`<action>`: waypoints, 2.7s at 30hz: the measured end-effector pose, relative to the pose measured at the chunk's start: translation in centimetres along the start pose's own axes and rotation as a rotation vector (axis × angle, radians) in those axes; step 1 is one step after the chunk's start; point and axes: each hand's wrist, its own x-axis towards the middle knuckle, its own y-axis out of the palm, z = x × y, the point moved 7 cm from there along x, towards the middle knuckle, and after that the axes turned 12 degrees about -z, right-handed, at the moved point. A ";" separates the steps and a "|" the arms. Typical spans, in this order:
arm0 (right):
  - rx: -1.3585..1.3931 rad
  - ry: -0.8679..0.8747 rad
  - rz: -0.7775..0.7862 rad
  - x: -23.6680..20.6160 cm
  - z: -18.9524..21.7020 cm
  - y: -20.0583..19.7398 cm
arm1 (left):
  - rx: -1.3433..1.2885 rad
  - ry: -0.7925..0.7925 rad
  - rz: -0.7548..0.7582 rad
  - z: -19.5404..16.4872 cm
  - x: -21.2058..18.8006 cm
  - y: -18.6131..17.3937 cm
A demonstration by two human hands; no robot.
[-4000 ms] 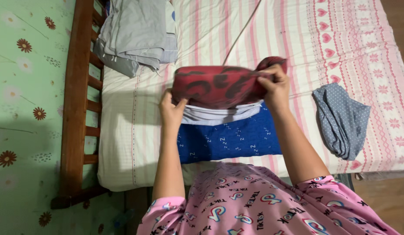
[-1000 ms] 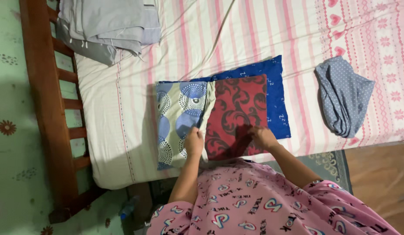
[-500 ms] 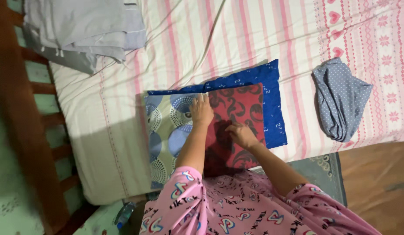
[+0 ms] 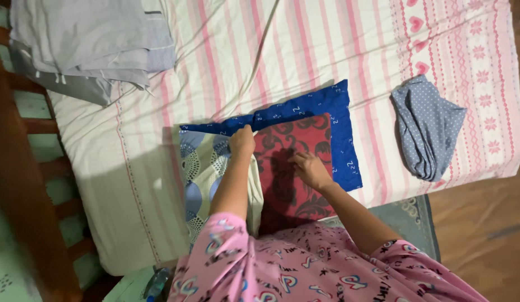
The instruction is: The person stands beside a bed and fits pillowcases onto pillows one at a time, pulling a blue patterned case over one pillow and a red patterned case over another, then places a yellow pillow on the stack. Folded linens rest on the bed nearby.
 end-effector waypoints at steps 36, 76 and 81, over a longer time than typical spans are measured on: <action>-0.267 -0.715 -0.769 2.8 15.2 -17.4 | -0.808 -0.089 -1.100 1.5 -14.5 -22.4; -0.400 0.167 0.185 -8.0 -7.7 7.6 | -0.463 -0.407 -0.663 13.8 -11.2 0.4; -0.404 0.244 0.168 -7.4 -8.1 7.5 | -0.222 -0.221 -0.561 5.3 -6.1 -0.3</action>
